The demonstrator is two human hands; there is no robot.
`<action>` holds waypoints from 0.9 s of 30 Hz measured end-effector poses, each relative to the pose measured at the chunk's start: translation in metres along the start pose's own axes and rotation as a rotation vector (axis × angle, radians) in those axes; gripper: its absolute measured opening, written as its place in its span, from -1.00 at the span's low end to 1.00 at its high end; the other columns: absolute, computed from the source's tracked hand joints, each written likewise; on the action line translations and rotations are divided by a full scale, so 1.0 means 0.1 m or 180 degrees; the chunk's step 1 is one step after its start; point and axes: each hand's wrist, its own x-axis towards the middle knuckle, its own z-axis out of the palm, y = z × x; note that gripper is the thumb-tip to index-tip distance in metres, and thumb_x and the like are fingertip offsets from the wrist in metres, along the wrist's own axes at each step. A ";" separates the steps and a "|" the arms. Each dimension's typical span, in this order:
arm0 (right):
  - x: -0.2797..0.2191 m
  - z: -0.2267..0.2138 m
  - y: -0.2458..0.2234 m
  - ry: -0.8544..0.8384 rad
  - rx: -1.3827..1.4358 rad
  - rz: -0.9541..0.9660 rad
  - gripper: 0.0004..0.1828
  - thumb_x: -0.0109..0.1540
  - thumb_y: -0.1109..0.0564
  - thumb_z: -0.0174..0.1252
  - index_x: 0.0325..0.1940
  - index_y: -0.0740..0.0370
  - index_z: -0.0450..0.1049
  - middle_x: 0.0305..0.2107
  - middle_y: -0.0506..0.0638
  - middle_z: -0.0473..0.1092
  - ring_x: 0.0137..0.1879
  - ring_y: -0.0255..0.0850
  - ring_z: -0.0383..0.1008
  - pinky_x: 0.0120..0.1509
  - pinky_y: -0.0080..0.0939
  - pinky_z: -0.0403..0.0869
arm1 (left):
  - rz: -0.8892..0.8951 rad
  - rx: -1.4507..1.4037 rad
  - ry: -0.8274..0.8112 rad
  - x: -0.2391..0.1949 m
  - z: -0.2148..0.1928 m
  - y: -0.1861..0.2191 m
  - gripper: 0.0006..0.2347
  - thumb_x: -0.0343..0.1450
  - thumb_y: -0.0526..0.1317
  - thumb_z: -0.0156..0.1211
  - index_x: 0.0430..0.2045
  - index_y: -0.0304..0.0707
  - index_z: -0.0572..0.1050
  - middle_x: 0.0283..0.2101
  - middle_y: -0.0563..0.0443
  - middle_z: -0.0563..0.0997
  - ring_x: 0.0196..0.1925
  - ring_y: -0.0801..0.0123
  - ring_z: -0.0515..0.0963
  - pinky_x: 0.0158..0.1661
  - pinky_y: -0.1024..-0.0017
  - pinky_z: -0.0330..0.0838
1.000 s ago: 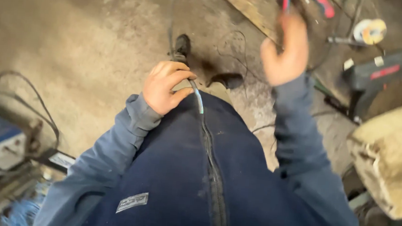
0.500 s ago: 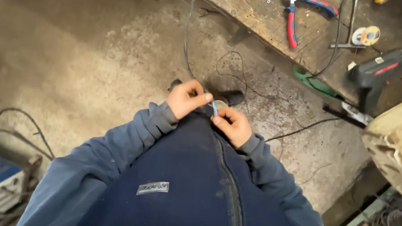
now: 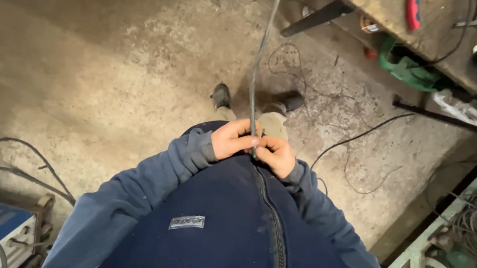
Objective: Stripping insulation from electrical wires using pliers.
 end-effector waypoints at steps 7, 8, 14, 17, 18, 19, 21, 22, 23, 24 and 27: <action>0.00 0.51 -0.03 0.0376 0.0122 0.0092 -0.69 0.38 -0.02 0.14 -0.05 0.30 0.55 -0.40 -0.10 0.46 -0.34 -0.40 0.34 -0.23 -0.37 0.36 | 0.0075 0.0189 0.0242 -0.28 -0.10 0.15 -0.78 0.47 -0.23 0.23 -0.05 -0.26 0.45 -0.24 0.16 0.55 -0.24 0.62 0.50 -0.22 0.57 0.43; -0.02 0.61 -0.16 0.0756 -0.0549 0.0004 -0.71 0.37 -0.01 0.17 -0.08 0.28 0.57 -0.44 -0.08 0.47 -0.34 -0.39 0.38 -0.22 -0.35 0.40 | 0.0041 0.0498 0.0367 -0.30 -0.15 0.05 -0.80 0.46 -0.24 0.29 -0.10 -0.30 0.48 -0.30 0.16 0.52 -0.30 0.61 0.44 -0.28 0.56 0.36; 0.00 0.78 -0.30 0.1090 -0.1671 -0.0776 -0.77 0.31 0.09 0.24 -0.04 0.28 0.53 -0.30 -0.02 0.51 -0.17 -0.35 0.51 -0.04 -0.29 0.49 | 0.0193 0.1391 0.0801 -0.41 -0.17 0.07 -0.84 0.46 -0.21 0.34 -0.28 -0.35 0.54 -0.41 0.16 0.56 -0.36 0.64 0.45 -0.33 0.57 0.40; -0.04 0.75 -0.20 0.1083 -0.1093 -0.0412 -0.80 0.31 0.11 0.25 -0.08 0.28 0.53 -0.32 -0.07 0.51 -0.19 -0.35 0.48 -0.06 -0.29 0.48 | 0.0278 0.1072 0.0639 -0.45 -0.12 0.16 -0.87 0.51 -0.24 0.26 -0.23 -0.36 0.53 -0.38 0.14 0.58 -0.35 0.63 0.48 -0.30 0.57 0.42; -0.03 0.73 -0.17 0.0932 -0.0581 -0.0264 -0.81 0.33 0.10 0.23 -0.09 0.29 0.52 -0.33 -0.09 0.49 -0.19 -0.36 0.43 -0.07 -0.30 0.46 | 0.0163 0.0671 0.0589 -0.45 -0.11 0.21 -0.87 0.53 -0.25 0.21 -0.18 -0.37 0.52 -0.37 0.13 0.59 -0.37 0.62 0.49 -0.31 0.56 0.41; -0.01 0.70 -0.14 0.0944 -0.0567 -0.0263 -0.81 0.33 0.10 0.23 -0.09 0.29 0.52 -0.33 -0.09 0.49 -0.19 -0.36 0.43 -0.07 -0.30 0.46 | 0.0148 0.0677 0.0580 -0.44 -0.12 0.21 -0.87 0.53 -0.25 0.21 -0.18 -0.37 0.52 -0.37 0.13 0.59 -0.37 0.62 0.49 -0.31 0.56 0.41; 0.01 0.68 -0.10 0.0720 0.0006 -0.0144 -0.78 0.38 0.05 0.17 -0.15 0.28 0.50 -0.38 -0.11 0.46 -0.28 -0.37 0.39 -0.16 -0.35 0.39 | 0.0244 0.0559 0.0480 -0.45 -0.12 0.23 -0.88 0.56 -0.29 0.14 -0.12 -0.39 0.51 -0.30 0.08 0.63 -0.30 0.59 0.53 -0.23 0.55 0.45; 0.02 0.68 -0.09 0.0728 0.0022 -0.0133 -0.78 0.38 0.05 0.17 -0.15 0.28 0.50 -0.38 -0.11 0.46 -0.28 -0.37 0.39 -0.16 -0.35 0.39 | 0.0224 0.0557 0.0479 -0.46 -0.12 0.24 -0.88 0.56 -0.29 0.14 -0.12 -0.39 0.51 -0.30 0.08 0.63 -0.30 0.59 0.53 -0.23 0.55 0.45; 0.04 0.66 -0.08 0.0624 0.0205 -0.0200 -0.75 0.40 0.01 0.14 -0.13 0.29 0.48 -0.36 -0.10 0.46 -0.28 -0.39 0.37 -0.16 -0.36 0.37 | 0.0234 0.0493 0.0393 -0.45 -0.12 0.25 -0.87 0.57 -0.29 0.11 -0.10 -0.39 0.50 -0.26 0.07 0.64 -0.26 0.58 0.56 -0.21 0.55 0.46; 0.05 0.64 -0.08 0.0521 0.0388 -0.0265 -0.71 0.42 -0.02 0.12 -0.12 0.29 0.47 -0.35 -0.09 0.45 -0.28 -0.40 0.35 -0.16 -0.38 0.34 | 0.0244 0.0428 0.0308 -0.44 -0.11 0.27 -0.86 0.58 -0.28 0.09 -0.08 -0.38 0.49 -0.23 0.06 0.65 -0.22 0.57 0.60 -0.18 0.55 0.48; 0.11 0.61 0.07 0.0140 0.1468 -0.0218 -0.67 0.43 -0.05 0.14 -0.08 0.32 0.47 -0.42 -0.08 0.37 -0.38 -0.41 0.20 -0.26 -0.40 0.19 | 0.0372 0.0617 0.0370 -0.41 -0.14 0.18 -0.86 0.60 -0.29 0.10 -0.08 -0.41 0.51 -0.23 0.05 0.64 -0.24 0.56 0.56 -0.17 0.54 0.48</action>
